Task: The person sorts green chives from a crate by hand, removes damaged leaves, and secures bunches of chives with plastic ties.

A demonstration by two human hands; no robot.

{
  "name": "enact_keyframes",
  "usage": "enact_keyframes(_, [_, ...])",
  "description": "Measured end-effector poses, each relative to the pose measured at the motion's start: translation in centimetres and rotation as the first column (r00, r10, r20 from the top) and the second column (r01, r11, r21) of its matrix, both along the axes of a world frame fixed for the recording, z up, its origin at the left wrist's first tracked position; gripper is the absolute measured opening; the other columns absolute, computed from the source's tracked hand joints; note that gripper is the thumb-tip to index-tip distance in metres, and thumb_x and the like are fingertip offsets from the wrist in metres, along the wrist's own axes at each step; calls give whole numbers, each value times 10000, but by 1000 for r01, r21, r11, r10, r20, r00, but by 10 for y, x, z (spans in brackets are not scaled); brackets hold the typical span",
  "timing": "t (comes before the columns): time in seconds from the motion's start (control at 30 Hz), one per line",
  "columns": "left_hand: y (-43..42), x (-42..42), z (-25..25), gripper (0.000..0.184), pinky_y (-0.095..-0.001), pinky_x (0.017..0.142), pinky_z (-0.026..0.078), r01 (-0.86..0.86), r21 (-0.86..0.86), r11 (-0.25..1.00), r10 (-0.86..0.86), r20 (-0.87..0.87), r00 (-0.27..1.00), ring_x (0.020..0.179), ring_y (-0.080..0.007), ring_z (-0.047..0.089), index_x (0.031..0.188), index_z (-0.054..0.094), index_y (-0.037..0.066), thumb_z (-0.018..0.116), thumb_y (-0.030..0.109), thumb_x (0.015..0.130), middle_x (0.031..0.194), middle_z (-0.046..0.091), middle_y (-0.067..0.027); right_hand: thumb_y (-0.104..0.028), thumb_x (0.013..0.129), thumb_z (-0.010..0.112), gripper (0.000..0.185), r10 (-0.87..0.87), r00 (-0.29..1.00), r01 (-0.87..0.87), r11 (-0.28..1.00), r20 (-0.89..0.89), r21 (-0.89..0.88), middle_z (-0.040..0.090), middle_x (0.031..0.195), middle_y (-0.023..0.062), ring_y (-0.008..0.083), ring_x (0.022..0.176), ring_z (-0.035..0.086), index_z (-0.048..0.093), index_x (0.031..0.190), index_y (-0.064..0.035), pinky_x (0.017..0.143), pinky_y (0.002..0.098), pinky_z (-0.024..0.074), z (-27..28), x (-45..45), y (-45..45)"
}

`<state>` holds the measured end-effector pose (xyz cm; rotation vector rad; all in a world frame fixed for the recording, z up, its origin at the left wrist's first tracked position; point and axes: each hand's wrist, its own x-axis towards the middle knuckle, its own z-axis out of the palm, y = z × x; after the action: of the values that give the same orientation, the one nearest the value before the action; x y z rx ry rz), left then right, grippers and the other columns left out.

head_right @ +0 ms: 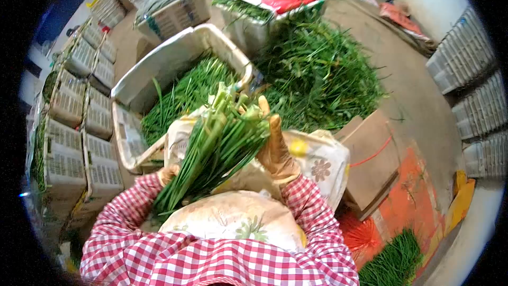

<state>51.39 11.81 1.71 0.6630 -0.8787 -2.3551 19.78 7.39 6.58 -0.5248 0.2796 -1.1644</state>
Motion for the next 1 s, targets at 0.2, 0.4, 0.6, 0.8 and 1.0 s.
enact_keyframes(0.2, [64, -24, 19, 733, -409, 1013, 393, -359, 285, 889, 415, -169, 894, 1069, -254, 576, 1391, 313, 19, 686, 229, 795, 1275, 520, -158, -347, 845, 652, 746, -114, 986, 118, 993, -121, 21, 411, 1384, 30, 175, 1155, 487, 236, 1445, -198, 933, 364, 475, 3, 11, 4])
enact_keyframes(0.4, [71, -16, 2, 659, -283, 857, 503, -84, 134, 987, 31, 359, 933, 1010, -218, 608, 1406, 244, 4, 606, 86, 861, 1250, 515, -146, -327, 900, 578, 482, -318, 877, 288, 948, -361, -134, 519, 1187, 59, 145, 984, 552, 436, 1298, -93, 802, 283, 506, 19, 11, -35])
enact_keyframes(0.6, [90, -11, -15, 555, -282, 882, 484, -37, -132, 991, 58, 163, 985, 994, -202, 605, 1395, 189, -12, 483, 51, 929, 1097, 618, -154, -518, 937, 410, 498, -237, 912, 242, 970, -335, -28, 390, 547, -12, 102, 450, 370, 516, 708, -89, 484, 281, 428, 22, -2, -66])
enact_keyframes(0.8, [99, -2, -17, 599, -269, 893, 481, -63, -396, 916, 177, 258, 950, 1016, -168, 607, 1348, 314, -39, 623, 12, 838, 1052, 643, -142, -545, 915, 435, 489, -215, 895, 254, 966, -391, 49, 305, 506, -54, 90, 375, 301, 427, 624, -153, 354, 240, 235, 30, -24, -119])
enact_keyframes(1.0, [89, -25, 17, 530, -274, 870, 489, -262, -332, 906, 349, 236, 907, 939, -177, 632, 1277, 410, -40, 652, -4, 807, 996, 656, -122, -521, 897, 498, 459, -479, 754, 371, 875, -450, -310, 460, 535, -31, 104, 441, 460, 502, 662, -126, 402, 256, 370, 63, -125, -163])
